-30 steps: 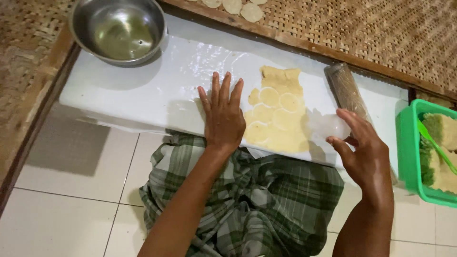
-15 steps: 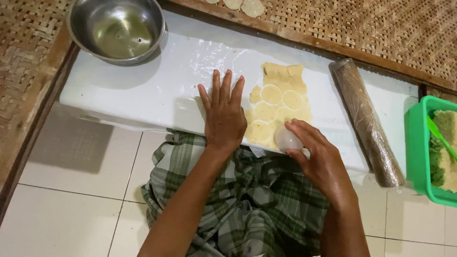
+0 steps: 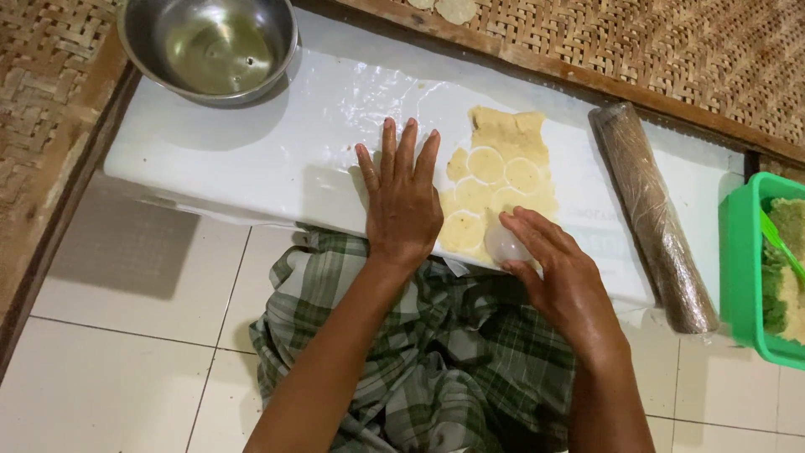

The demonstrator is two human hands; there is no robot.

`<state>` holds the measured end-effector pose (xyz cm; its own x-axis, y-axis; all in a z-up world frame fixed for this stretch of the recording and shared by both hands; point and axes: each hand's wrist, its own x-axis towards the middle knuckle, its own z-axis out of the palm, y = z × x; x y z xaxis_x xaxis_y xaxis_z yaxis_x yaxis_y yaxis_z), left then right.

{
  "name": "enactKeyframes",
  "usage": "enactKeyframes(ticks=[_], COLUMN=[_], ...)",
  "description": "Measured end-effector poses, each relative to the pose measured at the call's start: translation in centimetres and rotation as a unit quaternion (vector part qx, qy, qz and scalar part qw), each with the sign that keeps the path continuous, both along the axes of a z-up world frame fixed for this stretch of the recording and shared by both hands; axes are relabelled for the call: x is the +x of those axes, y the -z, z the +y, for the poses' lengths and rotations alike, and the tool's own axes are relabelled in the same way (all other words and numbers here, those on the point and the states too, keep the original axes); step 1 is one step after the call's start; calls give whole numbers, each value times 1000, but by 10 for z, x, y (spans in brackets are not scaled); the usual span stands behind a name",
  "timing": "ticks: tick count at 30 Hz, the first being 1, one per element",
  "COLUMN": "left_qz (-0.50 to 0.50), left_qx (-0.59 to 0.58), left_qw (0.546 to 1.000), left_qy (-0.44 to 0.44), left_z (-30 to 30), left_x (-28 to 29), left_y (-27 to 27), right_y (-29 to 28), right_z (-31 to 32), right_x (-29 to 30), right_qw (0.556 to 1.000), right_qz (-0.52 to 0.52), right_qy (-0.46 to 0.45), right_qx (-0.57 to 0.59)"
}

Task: Stamping out circular dough pieces from a flattened sheet and placing them onto a drying rack.

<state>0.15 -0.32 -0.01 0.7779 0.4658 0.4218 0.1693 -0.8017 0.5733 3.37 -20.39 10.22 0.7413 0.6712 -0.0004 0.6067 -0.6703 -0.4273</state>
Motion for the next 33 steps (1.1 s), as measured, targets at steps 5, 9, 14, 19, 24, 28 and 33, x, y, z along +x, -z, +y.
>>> enactKeyframes(ticks=[5, 9, 14, 19, 24, 28, 33], left_qz=[0, -1, 7, 4, -7, 21, 6], left_qx=[7, -3, 1, -10, -9, -7, -3], left_qw=[1000, 1000, 1000, 1000, 1000, 1000, 1000], left_qy=[-3, 0, -9, 9, -2, -10, 4], left_z=[0, 0, -1, 1, 0, -1, 0], left_x=[0, -1, -1, -1, 1, 1, 0], left_y=[0, 1, 3, -2, 5, 5, 4], right_y=[-2, -2, -2, -5, -1, 0, -4], right_z=[3, 4, 7, 8, 4, 3, 4], right_x=[0, -5, -2, -4, -1, 2, -3], right_qw=[1000, 999, 1000, 1000, 1000, 999, 1000], right_qz=[-7, -23, -10, -12, -23, -28, -4], right_qy=[3, -10, 4, 17, -15, -29, -2], right_qx=[-19, -22, -15, -10, -10, -7, 13])
